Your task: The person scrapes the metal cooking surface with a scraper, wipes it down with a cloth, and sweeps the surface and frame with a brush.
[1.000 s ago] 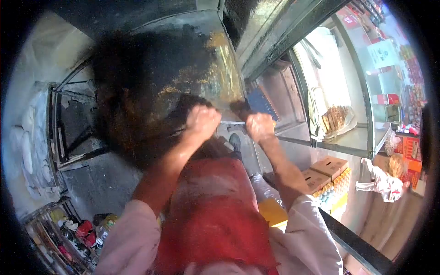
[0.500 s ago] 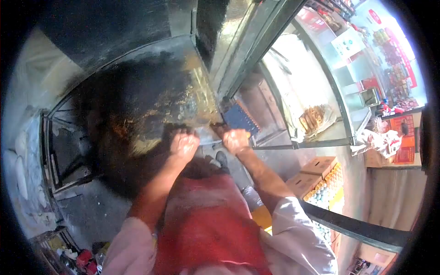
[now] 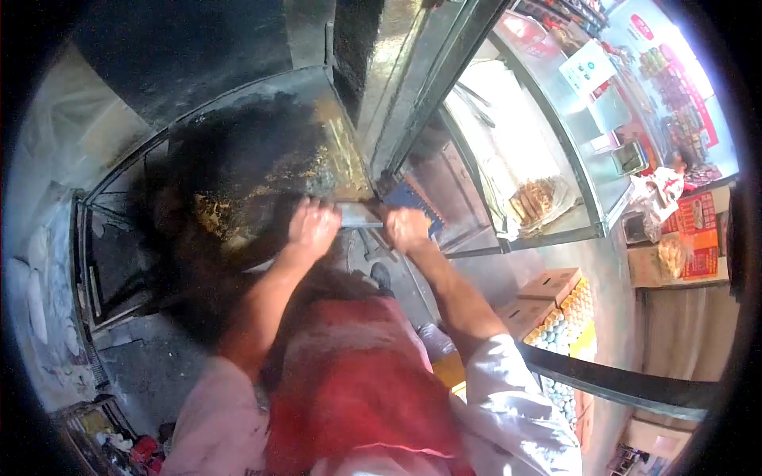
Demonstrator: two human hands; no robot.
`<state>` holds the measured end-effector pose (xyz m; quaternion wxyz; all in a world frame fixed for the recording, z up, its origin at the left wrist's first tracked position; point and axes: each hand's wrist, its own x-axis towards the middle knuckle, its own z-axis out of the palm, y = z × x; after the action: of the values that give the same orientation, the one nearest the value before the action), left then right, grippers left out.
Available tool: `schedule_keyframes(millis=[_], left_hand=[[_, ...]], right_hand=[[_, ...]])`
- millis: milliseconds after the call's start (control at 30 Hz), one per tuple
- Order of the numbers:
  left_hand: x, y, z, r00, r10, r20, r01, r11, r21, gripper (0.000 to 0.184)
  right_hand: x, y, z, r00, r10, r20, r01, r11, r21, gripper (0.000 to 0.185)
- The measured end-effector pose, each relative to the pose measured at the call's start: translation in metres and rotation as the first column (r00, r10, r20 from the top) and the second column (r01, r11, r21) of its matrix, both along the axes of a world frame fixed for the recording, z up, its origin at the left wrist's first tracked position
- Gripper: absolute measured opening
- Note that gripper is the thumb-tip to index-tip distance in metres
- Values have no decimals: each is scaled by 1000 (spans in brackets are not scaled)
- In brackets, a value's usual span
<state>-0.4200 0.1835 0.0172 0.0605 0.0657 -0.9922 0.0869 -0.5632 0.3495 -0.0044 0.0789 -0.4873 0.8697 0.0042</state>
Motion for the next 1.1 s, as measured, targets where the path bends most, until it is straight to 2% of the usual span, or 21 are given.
schedule_keyframes(millis=[33,67,100,200,267,333,367,400,433,500,533,667,733,767,867,900,933,967,1000,1033,1100], left_hand=[[4,7,4,995,20,102,-23,999,29,21],[10,14,3,974,28,226,-44,997,65,23],[17,20,-4,994,15,106,-18,999,31,23],[12,16,-13,1000,19,7,-19,999,45,22],[6,14,-9,996,37,78,-44,996,82,27],[-2,11,-3,993,-5,121,-6,996,92,31],[-4,9,-5,998,-23,52,17,995,102,27],[-8,6,-9,994,-15,111,2,992,122,23],[-8,4,-13,999,-53,14,51,993,111,19],[-6,4,-8,999,-45,16,42,988,151,19],[-11,6,-12,995,-30,100,14,987,160,20],[-39,-4,-28,998,-19,-52,21,999,33,16],[-56,-27,-24,995,60,77,-71,985,154,17],[-60,-39,-20,997,19,69,-33,979,200,21],[-34,-26,-14,980,19,196,-54,984,171,21],[-19,-24,-48,999,21,35,-27,986,166,25],[-16,-19,-71,987,46,153,-65,990,122,29],[-12,-15,-66,992,63,112,-72,994,82,33],[-17,-18,-47,999,44,11,-46,990,131,34],[-26,-33,-52,996,-3,-91,17,988,154,32],[-63,-50,-15,953,118,278,-203,932,301,26]], right_hand=[[11,9,2,999,34,-33,-33,999,17,35],[13,17,-12,992,108,-59,-114,988,-108,44],[20,23,-12,994,99,-43,-104,982,-158,44],[15,17,-5,997,79,-24,-82,967,-240,38],[9,12,-3,998,48,-39,-57,959,-277,31],[-2,10,7,996,80,26,-81,995,50,16],[-7,5,14,995,92,44,-97,986,138,18],[-9,0,21,992,100,70,-114,968,223,21],[-12,-4,29,991,109,72,-120,976,183,19],[-16,-2,36,991,109,74,-119,983,141,18],[-24,-1,27,985,146,91,-157,977,142,18],[-48,-20,7,987,160,-13,-160,987,-31,17],[-68,-47,20,986,144,84,-143,990,-13,16],[-74,-52,17,987,147,68,-143,987,-67,16],[-60,-37,14,968,248,44,-248,969,7,17],[-55,-29,-10,944,329,9,-328,941,-82,15],[-55,-23,-22,939,338,-58,-342,911,-231,10],[-57,-27,-110,954,255,-155,-280,946,-163,8],[-65,-32,-43,942,301,-146,-321,937,-138,11],[-80,-46,-27,938,340,-66,-341,940,-15,10],[-92,-75,1,970,243,-15,-240,966,99,13]])
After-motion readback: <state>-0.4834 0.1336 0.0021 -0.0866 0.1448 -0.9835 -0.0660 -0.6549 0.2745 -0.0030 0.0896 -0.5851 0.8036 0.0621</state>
